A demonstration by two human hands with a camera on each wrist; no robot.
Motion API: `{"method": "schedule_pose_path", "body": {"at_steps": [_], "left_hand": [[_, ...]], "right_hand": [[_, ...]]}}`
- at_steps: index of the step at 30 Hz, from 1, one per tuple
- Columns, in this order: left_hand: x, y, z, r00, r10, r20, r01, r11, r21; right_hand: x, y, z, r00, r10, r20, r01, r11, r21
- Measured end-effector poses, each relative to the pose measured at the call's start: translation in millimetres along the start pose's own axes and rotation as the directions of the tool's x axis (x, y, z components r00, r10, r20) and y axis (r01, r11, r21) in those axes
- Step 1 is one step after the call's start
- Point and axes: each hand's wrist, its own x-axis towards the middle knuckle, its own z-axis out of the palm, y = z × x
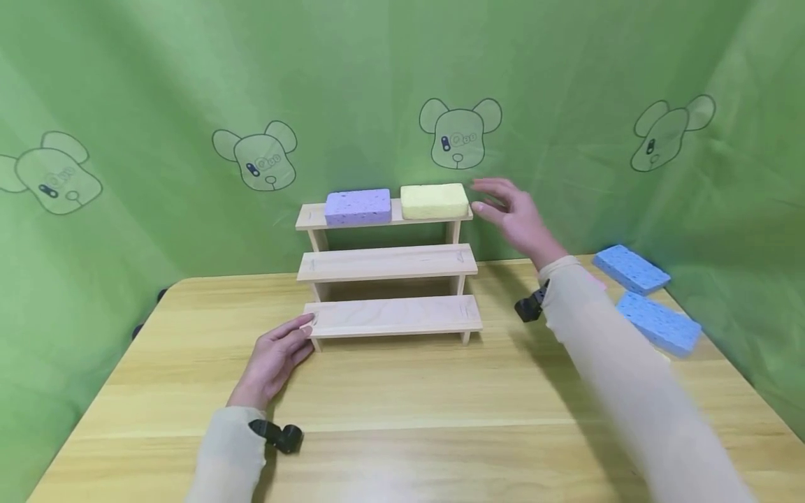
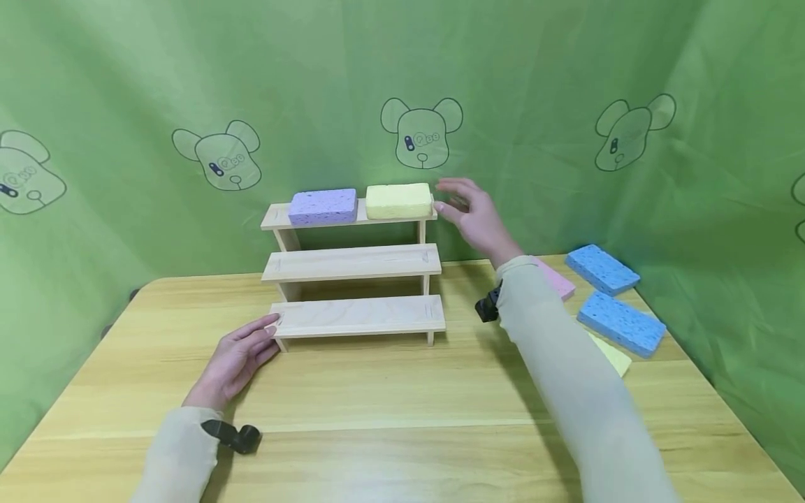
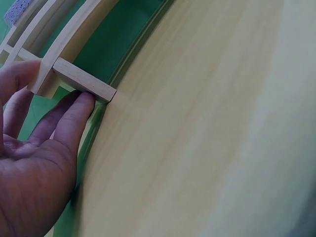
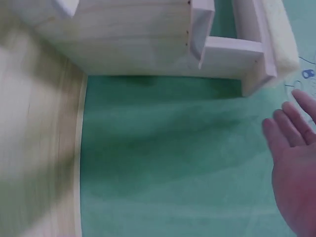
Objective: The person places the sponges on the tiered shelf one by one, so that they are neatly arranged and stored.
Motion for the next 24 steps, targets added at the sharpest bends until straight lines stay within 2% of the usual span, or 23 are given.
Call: {"method": "schedule_pose_path", "body": {"at_steps": [5,12,24], "left_hand": [[-0.2,1.4,0.4,1.000,-0.004,-0.005,0.004,1.000,-0.011],[0.7,2.6,-0.6,1.000,-0.004,0.018,0.004,1.000,0.009],[0.7,2.4,-0.1,1.000,0.003,0.026,-0.004,0.999,0.046]], "right_hand": [[-17.1,-5,-15,1.000,0.007,-0.002,-0.007,0.998,-0.060],[-50.5,-16,-34,0.996,0.078,0.044,-0.070,0.985,-0.159],[-86.6,-12,-59,0.992,0.099,0.072,-0.075,0.956,-0.283]]}}
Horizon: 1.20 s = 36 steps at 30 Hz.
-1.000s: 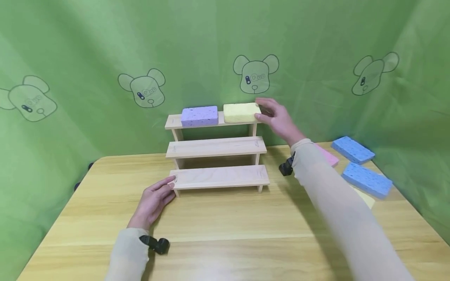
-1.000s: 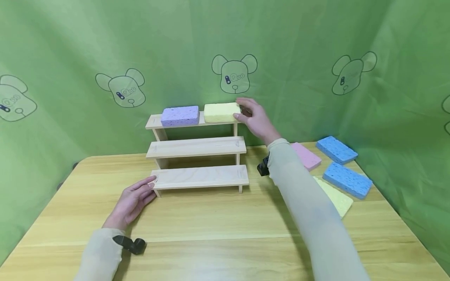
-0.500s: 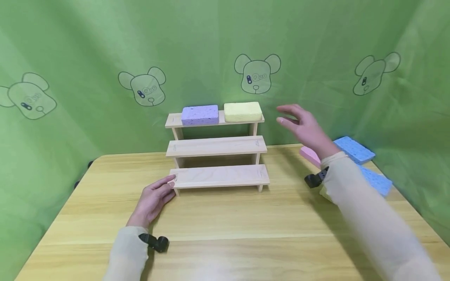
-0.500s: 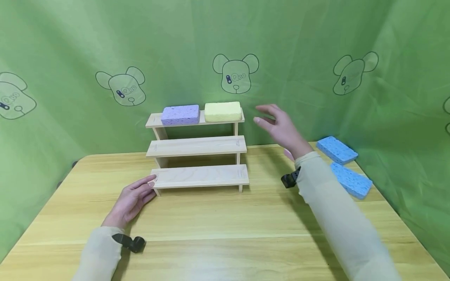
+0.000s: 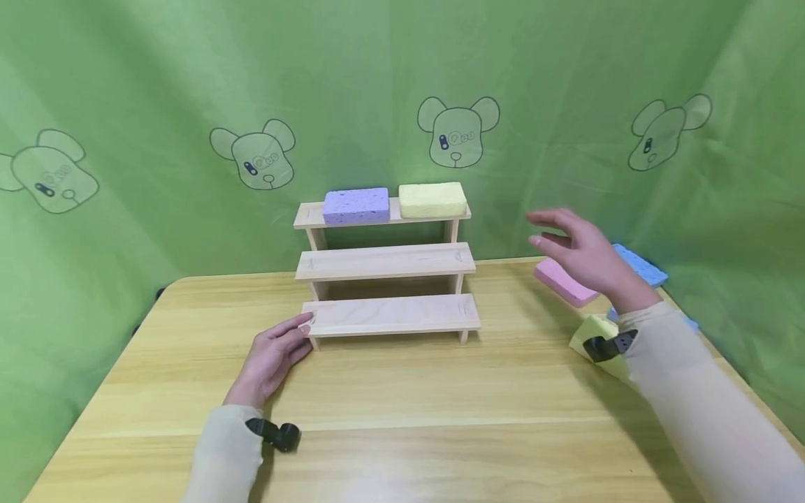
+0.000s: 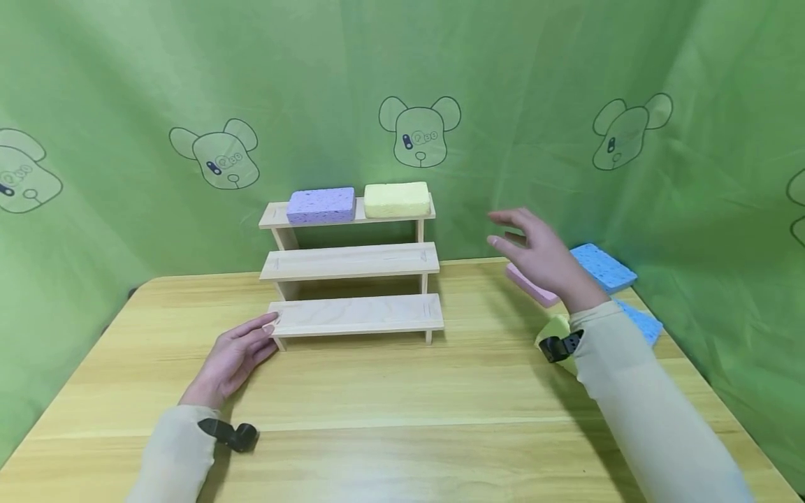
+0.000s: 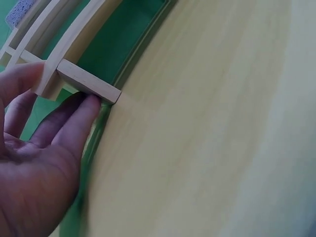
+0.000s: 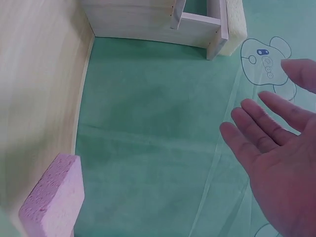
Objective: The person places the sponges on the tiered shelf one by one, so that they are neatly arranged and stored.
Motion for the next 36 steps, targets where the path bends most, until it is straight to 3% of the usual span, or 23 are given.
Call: {"method": "schedule_pose_path", "body": {"at_steps": [5,12,22,27,36], "left_hand": [[-1.6,1.4,1.7,1.000,0.012,-0.006,-0.012,0.999,0.048],[1.2,0.3,7.3,0.999,0.027,-0.036,-0.027,1.000,-0.005],[0.5,-0.3,7.4,0.999,0.026,-0.026,-0.025,1.000,0.016],[0.5,-2.4,5.5,1.000,0.017,-0.019,-0.016,0.999,0.039],[1.3,-3.1,4.2,1.000,0.020,-0.023,-0.019,0.999,0.038]], "right_hand": [[-13.0,7,-2,1.000,0.005,0.028,-0.004,0.999,-0.035],[-39.7,21,-11,0.996,0.037,0.076,-0.031,0.997,-0.071],[-90.1,55,-23,1.000,-0.004,0.026,0.006,0.995,-0.100],[-118.9,76,-31,0.999,0.030,0.011,-0.028,0.988,-0.152],[-162.4,104,-45,0.984,0.174,0.026,-0.166,0.968,-0.187]]}}
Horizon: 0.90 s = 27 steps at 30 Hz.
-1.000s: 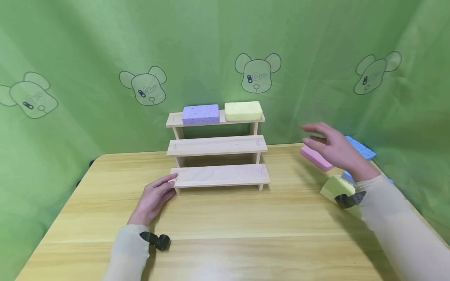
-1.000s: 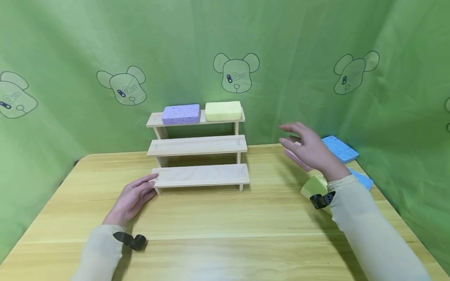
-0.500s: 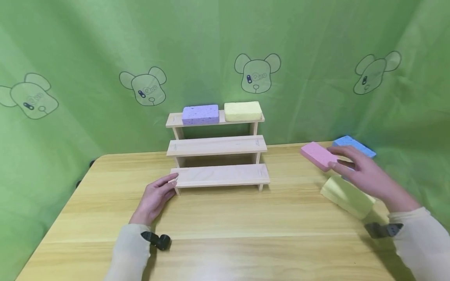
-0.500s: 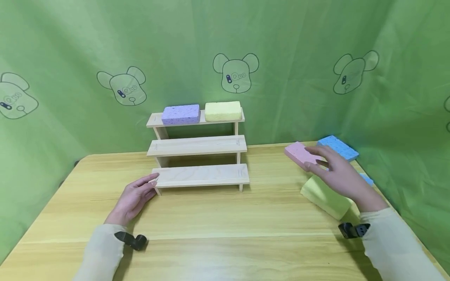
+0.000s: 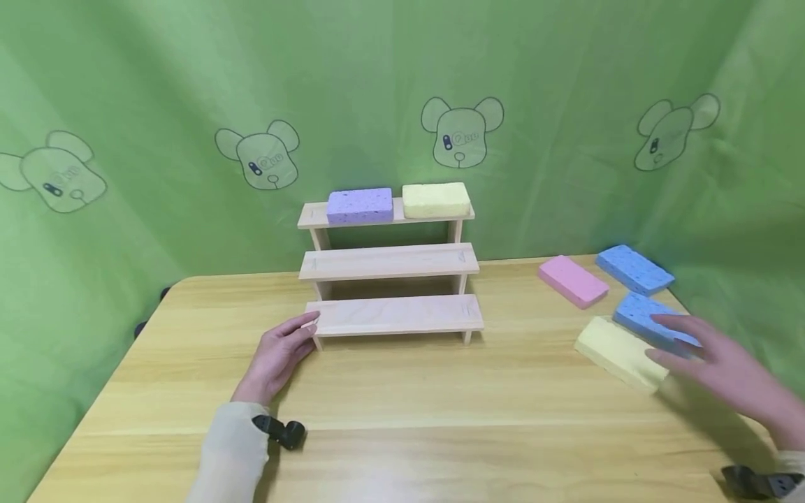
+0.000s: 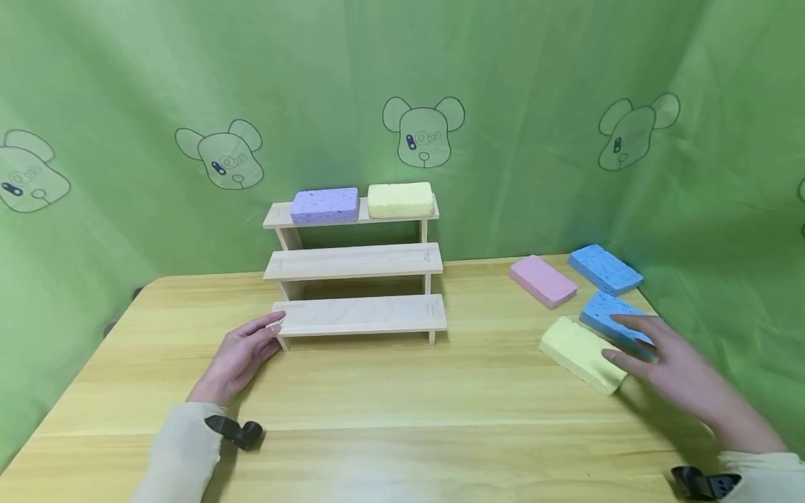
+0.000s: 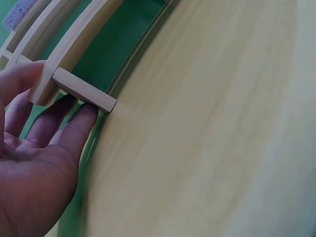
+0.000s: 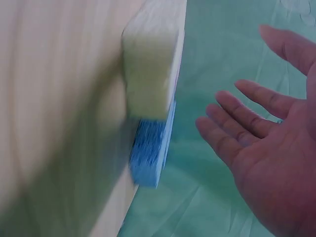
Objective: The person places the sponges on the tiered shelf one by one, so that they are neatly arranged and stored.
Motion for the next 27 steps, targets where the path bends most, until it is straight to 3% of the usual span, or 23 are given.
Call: {"method": "schedule_pose_path", "body": {"at_steps": [9,14,20,27], "left_hand": [[0.0,0.8,0.2,1.000,0.007,0.010,-0.007,1.000,-0.007],[-0.1,1.4,0.9,1.000,0.003,0.003,-0.003,1.000,-0.007],[0.7,-0.1,0.5,1.000,0.001,0.000,-0.001,1.000,-0.022],[0.6,-0.1,0.2,1.000,0.006,-0.007,-0.006,1.000,-0.028]], "right_hand": [[-18.8,14,5,1.000,-0.006,0.021,0.006,1.000,-0.002],[-19.4,18,10,0.999,-0.021,0.035,0.023,0.998,-0.054],[-18.4,20,15,0.998,-0.052,0.035,0.053,0.997,-0.050],[-19.3,19,18,0.997,-0.032,0.073,0.035,0.999,-0.035]]}}
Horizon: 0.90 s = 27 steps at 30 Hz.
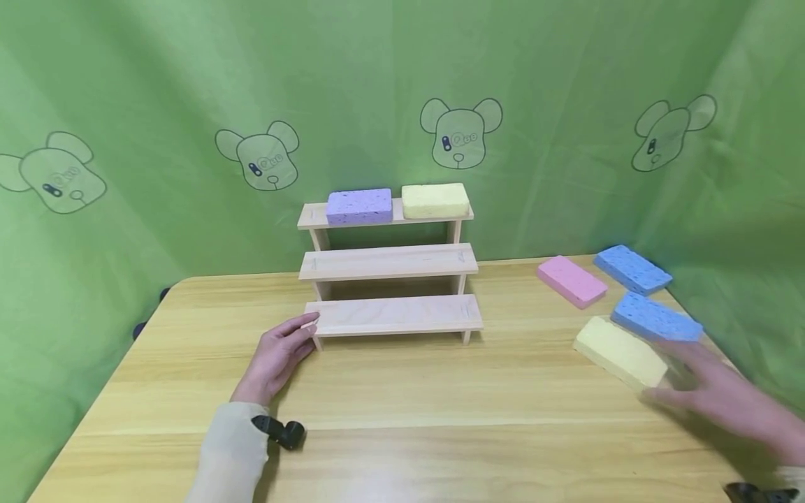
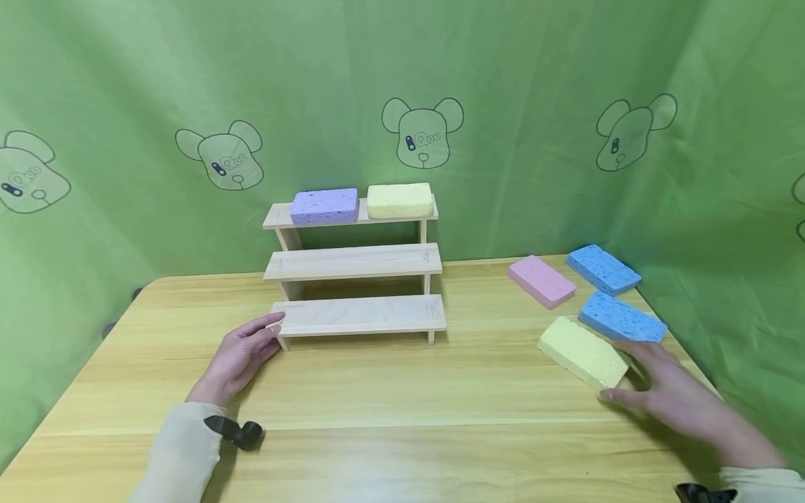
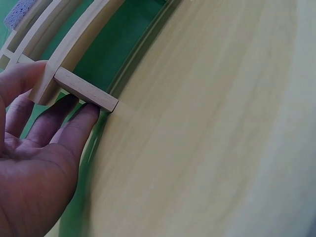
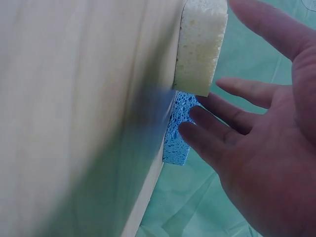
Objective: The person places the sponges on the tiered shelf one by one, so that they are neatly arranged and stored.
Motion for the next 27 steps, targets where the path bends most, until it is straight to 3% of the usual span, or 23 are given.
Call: {"method": "schedule_pose_path", "body": {"at_steps": [8,13,27], "left_hand": [[-1.1,1.4,0.5,1.000,-0.006,-0.008,0.006,1.000,-0.005],[-1.2,1.3,1.1,1.000,-0.003,-0.005,0.003,1.000,0.002],[0.1,-0.2,-0.7,1.000,-0.005,0.007,0.005,1.000,0.016]], "right_hand": [[2.3,-3.2,0.1,0.998,0.059,0.037,-0.057,0.996,-0.064],[5.1,-0.1,0.6,0.999,0.051,0.020,-0.048,0.992,-0.115],[4.3,0.6,-4.1,0.998,0.014,-0.061,-0.018,0.998,-0.065]]}}
